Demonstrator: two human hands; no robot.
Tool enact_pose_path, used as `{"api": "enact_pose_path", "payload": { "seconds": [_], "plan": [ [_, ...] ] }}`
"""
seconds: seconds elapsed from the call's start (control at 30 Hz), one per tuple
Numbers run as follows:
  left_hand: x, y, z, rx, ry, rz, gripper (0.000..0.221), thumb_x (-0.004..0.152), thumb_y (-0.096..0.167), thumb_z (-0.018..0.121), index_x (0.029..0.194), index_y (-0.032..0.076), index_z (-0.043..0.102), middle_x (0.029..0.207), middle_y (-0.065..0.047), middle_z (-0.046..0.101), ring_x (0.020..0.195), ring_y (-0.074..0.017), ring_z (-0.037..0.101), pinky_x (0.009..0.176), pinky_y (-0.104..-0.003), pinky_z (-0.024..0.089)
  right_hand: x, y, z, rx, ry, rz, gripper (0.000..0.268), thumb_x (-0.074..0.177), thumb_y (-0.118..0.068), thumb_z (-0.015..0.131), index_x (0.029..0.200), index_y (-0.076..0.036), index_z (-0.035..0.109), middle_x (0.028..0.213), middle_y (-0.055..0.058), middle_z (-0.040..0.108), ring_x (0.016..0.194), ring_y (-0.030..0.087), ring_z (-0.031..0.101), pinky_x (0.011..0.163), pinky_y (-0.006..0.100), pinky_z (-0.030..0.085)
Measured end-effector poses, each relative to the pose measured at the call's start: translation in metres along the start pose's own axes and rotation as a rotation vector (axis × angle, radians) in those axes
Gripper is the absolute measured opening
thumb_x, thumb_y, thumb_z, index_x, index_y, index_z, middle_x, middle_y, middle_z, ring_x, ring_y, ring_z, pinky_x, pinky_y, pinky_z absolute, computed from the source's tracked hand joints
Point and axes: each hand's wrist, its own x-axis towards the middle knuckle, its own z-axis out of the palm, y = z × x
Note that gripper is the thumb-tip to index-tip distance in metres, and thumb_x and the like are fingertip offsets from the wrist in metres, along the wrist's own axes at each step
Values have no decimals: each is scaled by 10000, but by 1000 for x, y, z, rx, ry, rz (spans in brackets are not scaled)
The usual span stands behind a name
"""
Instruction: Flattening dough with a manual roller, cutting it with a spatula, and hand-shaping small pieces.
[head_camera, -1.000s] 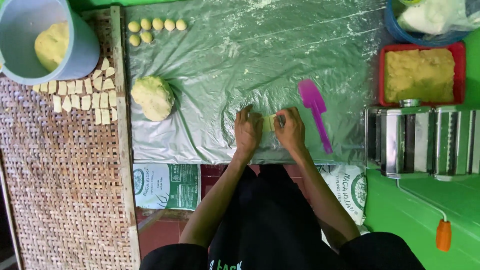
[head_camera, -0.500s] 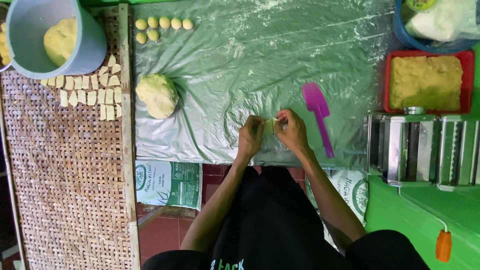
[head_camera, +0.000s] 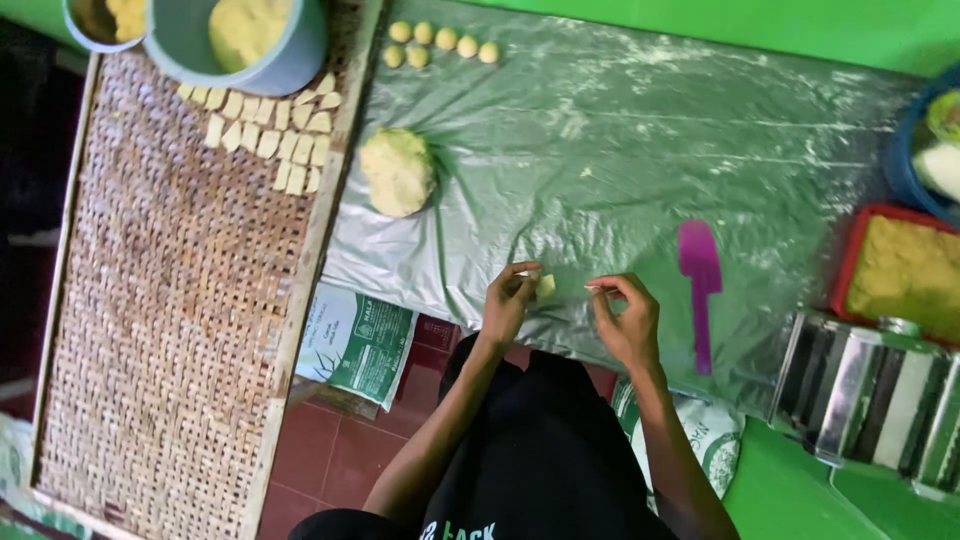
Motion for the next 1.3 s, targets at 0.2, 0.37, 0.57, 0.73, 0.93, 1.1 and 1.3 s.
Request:
{"api": "enact_pose_path", "payload": {
  "seconds": [0.2,0.37,0.57,0.73,0.93,1.1,1.3],
  "plan": [
    [-11,14,-70,43,-3,-43,212,973,285,713,1129,169,800,780,-83,699,777,-146,657,801,-341,574,16,-46,59,272,-118,176,173,896,12,648,967,-87,771,890,88,730,803,155,691,798,294,597],
    [-13,52,-139,-100,-9,-77,311,1000,362,697,1133,99,796,803,-103,685,827,-160,634,831,-357,560,39,-93,141,482,-277,229,124,913,1,665,997,-17,755,913,102,710,810,127,671,747,291,621],
    [14,53,-268,-333,32,-93,315,983,318,725,1113,34,771,931,-83,713,910,-175,666,904,-360,578,62,-169,278,582,-392,240,130,924,-25,674,1026,25,737,949,98,677,838,124,661,761,293,627],
    [44,72,-361,-348,190,-15,301,860,240,856,1064,38,766,849,-48,706,836,-141,656,809,-291,578,82,-204,389,558,-458,257,178,899,-131,761,1033,-15,744,909,50,669,811,86,648,746,240,606],
    [82,109,-446,-123,438,16,298,859,323,860,1015,76,803,694,16,654,700,-81,576,640,-232,490,119,-199,500,495,-476,222,178,914,-122,779,1052,-17,741,893,57,704,779,99,672,729,259,606],
    [141,105,-477,330,583,29,193,881,346,750,946,176,816,608,-77,643,631,-267,668,606,-393,489,159,-190,559,171,-450,22,139,872,-135,822,1003,-105,785,891,40,761,783,104,684,754,286,568],
    [173,120,-486,519,584,-78,201,890,363,696,928,204,812,757,-146,737,824,-424,746,730,-528,587,180,-161,593,-90,-388,-108,99,880,-198,806,978,-196,804,813,-6,743,709,123,694,692,274,551]
  ]
}}
